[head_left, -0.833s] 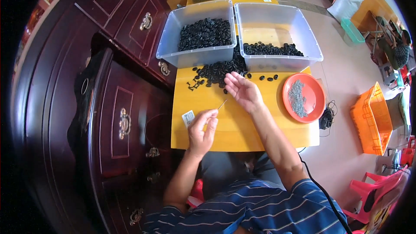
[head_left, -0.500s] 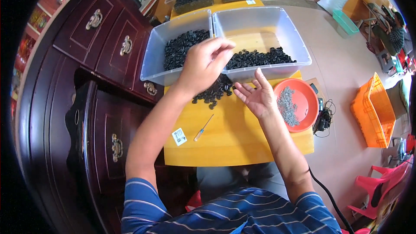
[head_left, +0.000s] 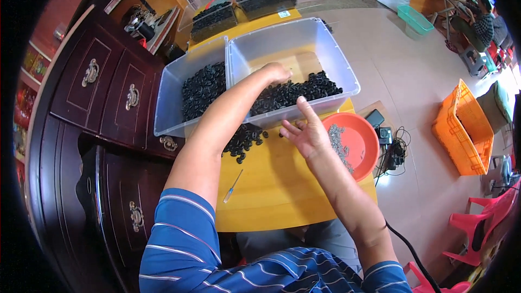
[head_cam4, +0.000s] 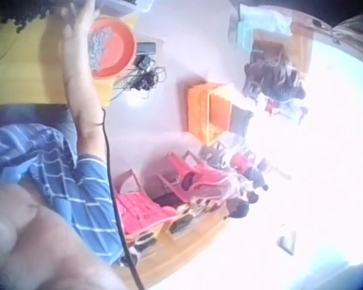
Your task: The person assembles small parts by picking up black plastic pieces and metal pins from the table and inserting the pins into the plastic pieces by hand.
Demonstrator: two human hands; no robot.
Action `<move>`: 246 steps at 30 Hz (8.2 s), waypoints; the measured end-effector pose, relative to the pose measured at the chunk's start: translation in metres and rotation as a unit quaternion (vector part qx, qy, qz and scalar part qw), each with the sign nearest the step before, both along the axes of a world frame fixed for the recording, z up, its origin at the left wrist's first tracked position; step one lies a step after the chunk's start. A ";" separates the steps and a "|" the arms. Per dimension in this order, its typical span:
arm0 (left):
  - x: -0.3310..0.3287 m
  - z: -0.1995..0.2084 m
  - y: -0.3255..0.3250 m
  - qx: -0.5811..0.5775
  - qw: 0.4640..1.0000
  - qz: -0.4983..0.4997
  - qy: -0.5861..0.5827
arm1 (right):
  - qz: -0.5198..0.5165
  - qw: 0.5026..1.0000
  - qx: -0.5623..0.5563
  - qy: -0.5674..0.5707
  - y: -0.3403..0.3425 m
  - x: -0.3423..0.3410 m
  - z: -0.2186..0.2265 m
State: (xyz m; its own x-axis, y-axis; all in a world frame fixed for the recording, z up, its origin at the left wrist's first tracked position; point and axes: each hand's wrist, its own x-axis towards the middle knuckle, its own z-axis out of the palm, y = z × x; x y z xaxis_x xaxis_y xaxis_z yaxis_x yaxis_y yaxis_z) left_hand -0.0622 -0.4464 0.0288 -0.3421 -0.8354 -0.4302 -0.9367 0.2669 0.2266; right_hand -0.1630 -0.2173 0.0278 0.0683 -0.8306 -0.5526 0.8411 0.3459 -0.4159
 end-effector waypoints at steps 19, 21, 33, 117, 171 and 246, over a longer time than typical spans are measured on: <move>-0.024 0.010 0.067 0.313 0.927 0.055 0.198 | -0.039 0.998 -0.050 -0.008 0.004 0.012 -0.003; -0.023 0.013 0.067 0.287 0.935 0.064 0.200 | -0.033 0.999 -0.035 -0.002 0.002 0.010 -0.003; 0.020 0.047 0.078 0.195 0.879 0.225 0.373 | -0.020 0.998 -0.062 0.010 0.033 0.012 0.003; 0.140 -0.106 0.401 -0.140 0.593 0.266 0.747 | -0.060 0.479 -0.447 0.753 0.231 0.001 -0.075; 0.087 -0.057 0.395 -0.370 0.841 0.100 0.381 | -0.019 0.674 -0.387 0.629 0.228 -0.018 -0.072; 0.033 -0.024 0.443 -0.320 0.873 -0.007 0.367 | 0.010 0.743 -0.402 0.535 0.243 -0.027 -0.074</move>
